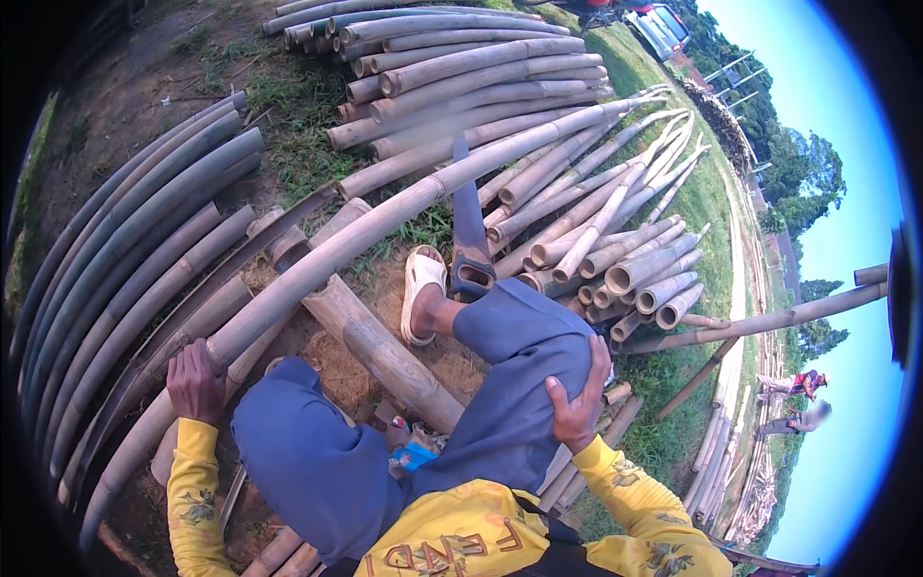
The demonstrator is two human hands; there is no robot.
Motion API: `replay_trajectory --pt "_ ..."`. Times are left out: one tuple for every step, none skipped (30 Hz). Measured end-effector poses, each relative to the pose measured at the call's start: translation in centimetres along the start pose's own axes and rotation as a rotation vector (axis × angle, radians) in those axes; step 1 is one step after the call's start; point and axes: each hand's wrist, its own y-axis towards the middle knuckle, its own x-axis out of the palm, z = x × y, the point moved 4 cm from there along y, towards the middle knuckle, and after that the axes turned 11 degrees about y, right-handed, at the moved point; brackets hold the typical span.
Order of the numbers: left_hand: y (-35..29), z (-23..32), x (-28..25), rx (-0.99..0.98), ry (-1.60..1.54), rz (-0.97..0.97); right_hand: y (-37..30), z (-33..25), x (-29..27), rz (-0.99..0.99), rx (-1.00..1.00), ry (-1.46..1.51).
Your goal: The person sits on the ground and uses a hand saw to cut bamboo poles into shorter sections. They repeatedly pick up poles, position them on a support, saw through them, and place the cut pieces aside.
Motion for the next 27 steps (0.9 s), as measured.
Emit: replay_trajectory --pt "-0.3 0.2 0.2 0.001 -0.008 -0.008 -0.2 0.0 -0.1 -0.001 -0.002 -0.004" --pt "-0.7 0.2 0.3 0.002 -0.016 -0.016 -0.4 -0.2 -0.2 -0.002 -0.005 -0.008" --pt "-0.8 0.4 0.3 -0.005 -0.022 -0.002 -0.5 -0.2 -0.3 0.000 -0.006 -0.015" --pt "-1.0 0.5 0.1 -0.012 -0.028 0.013 -0.5 -0.1 -0.4 0.003 -0.009 -0.008" --pt "-1.1 0.7 -0.1 -0.021 -0.034 0.027 -0.4 -0.1 -0.6 0.006 -0.012 -0.002" --pt "-1.1 0.3 -1.3 -0.024 -0.022 0.063 -0.1 -0.1 -0.4 -0.003 -0.021 0.021" --pt "-0.5 0.5 -2.0 -0.015 -0.028 0.098 0.3 -0.7 -0.5 0.002 -0.017 -0.127" --pt "0.1 0.7 -2.8 -0.008 -0.034 0.132 1.0 -1.7 -1.1 0.004 -0.014 -0.275" --pt "0.6 0.9 -4.1 0.009 -0.018 0.131 2.5 -2.7 -1.3 0.001 -0.019 -0.412" --pt "1.1 0.7 -5.6 0.006 0.011 0.149 4.7 -4.3 -0.8 0.093 -0.156 -0.184" --pt "1.6 0.7 -7.0 0.001 0.042 0.165 7.6 -5.9 0.4 0.183 -0.290 0.048" --pt "2.1 0.9 -7.5 0.000 0.053 0.183 9.8 -6.6 2.7 0.163 -0.132 0.406" --pt "2.3 0.7 -8.4 -0.007 0.075 0.199 12.4 -7.5 6.0 0.126 0.024 0.779" --pt "2.7 0.8 -9.3 -0.010 0.075 0.223 15.2 -7.2 8.9 0.089 0.168 1.034" --pt "3.2 0.8 -10.4 -0.017 0.091 0.247 18.2 -5.6 12.1 0.010 0.391 1.309" --pt "3.3 0.9 -11.3 -0.014 0.093 0.259 21.0 -5.3 15.1 0.014 0.624 1.467" --pt "3.2 0.9 -12.5 -0.032 0.127 0.258 23.4 -4.7 17.2 0.007 0.646 1.538" --pt "3.4 1.2 -13.4 -0.028 0.123 0.304 25.7 -4.3 18.8 -0.037 0.685 1.622" --pt "3.8 1.6 -14.6 -0.038 0.133 0.296 27.9 -3.2 19.4 0.015 0.694 1.684" --pt "3.5 1.3 -15.1 -0.032 0.176 0.253 28.6 -3.8 20.1 0.006 0.782 1.718" --pt "3.6 1.1 -15.4 -0.051 0.175 0.276 28.6 -3.9 20.4 -0.079 0.909 1.645" --pt "4.4 1.4 -15.0 -0.034 0.176 0.332 30.4 -0.4 21.1 -0.066 0.848 1.609" --pt "5.4 1.6 -14.6 -0.031 0.202 0.357 32.4 3.8 21.3 -0.154 0.768 1.554" --pt "4.8 1.2 -13.8 -0.035 0.247 0.356 32.1 4.0 22.7 -0.081 0.851 1.559" --pt "4.4 1.0 -13.4 -0.052 0.270 0.340 32.3 5.6 23.6 -0.160 0.742 1.529" --pt "3.9 0.9 -13.1 -0.055 0.272 0.342 32.1 6.8 24.6 -0.202 0.724 1.622" --pt "2.8 0.4 -13.2 -0.062 0.290 0.330 30.6 5.6 25.8 -0.179 0.744 1.678"
